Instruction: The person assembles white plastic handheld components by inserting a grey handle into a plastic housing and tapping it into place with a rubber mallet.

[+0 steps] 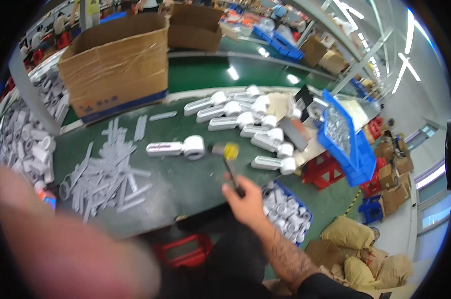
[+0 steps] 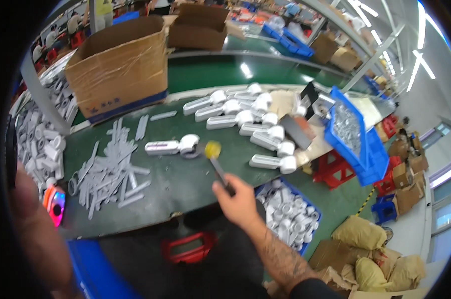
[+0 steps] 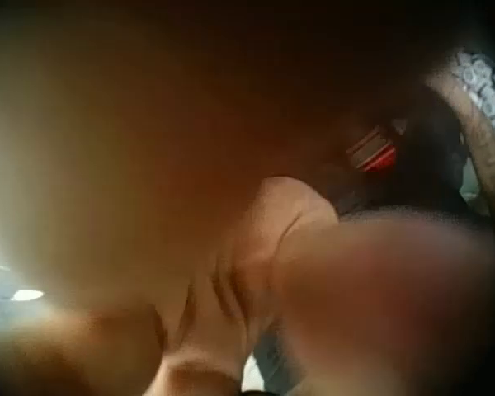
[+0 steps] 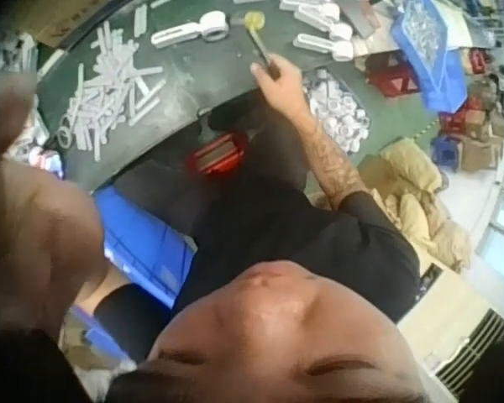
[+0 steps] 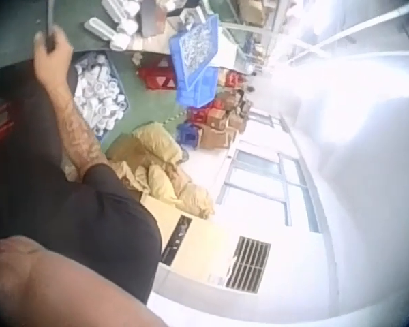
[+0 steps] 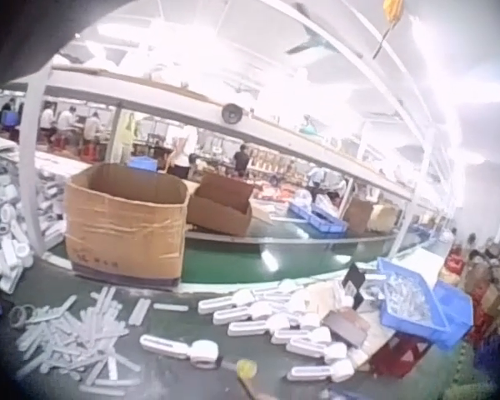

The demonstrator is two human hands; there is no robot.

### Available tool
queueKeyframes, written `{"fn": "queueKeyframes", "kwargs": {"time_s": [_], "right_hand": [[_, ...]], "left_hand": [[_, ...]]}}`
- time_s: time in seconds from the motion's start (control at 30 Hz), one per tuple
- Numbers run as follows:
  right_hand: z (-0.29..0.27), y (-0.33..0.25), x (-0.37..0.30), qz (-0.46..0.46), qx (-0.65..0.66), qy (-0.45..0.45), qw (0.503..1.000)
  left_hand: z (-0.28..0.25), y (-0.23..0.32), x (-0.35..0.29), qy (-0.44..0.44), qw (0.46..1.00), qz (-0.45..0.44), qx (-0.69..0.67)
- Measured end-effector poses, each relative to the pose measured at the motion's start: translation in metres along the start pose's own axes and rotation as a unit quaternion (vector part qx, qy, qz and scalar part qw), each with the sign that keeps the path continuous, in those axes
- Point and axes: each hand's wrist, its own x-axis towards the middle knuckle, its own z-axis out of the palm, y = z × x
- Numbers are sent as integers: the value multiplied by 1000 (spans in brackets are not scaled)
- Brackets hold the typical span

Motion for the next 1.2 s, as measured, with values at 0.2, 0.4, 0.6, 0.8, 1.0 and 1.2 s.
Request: {"fn": "queueKeyframes", "kwargs": {"time_s": [0.2,0.4,0.6,0.8,1.0,1.2], "right_hand": [[21,-22,76,-37,-59,48,996],[81,-14,113,-38,-51,7,998],[59,0,113,9,-19,-56,998],[27,2,57,-19,-33,-83,996],[31,-8,33,-43,-39,-83,995],[23,-7,36,-32,-35,-87,995]], "left_hand": [[-21,18,-24,-1,986,-166,-1],[-58,-42,-148,-223,865,-401,206],[-64,-81,-199,-251,837,-416,253],[1,-138,-185,-283,834,-374,291],[18,-165,-189,-261,832,-339,354],[27,-143,-174,-320,806,-438,236]]}}
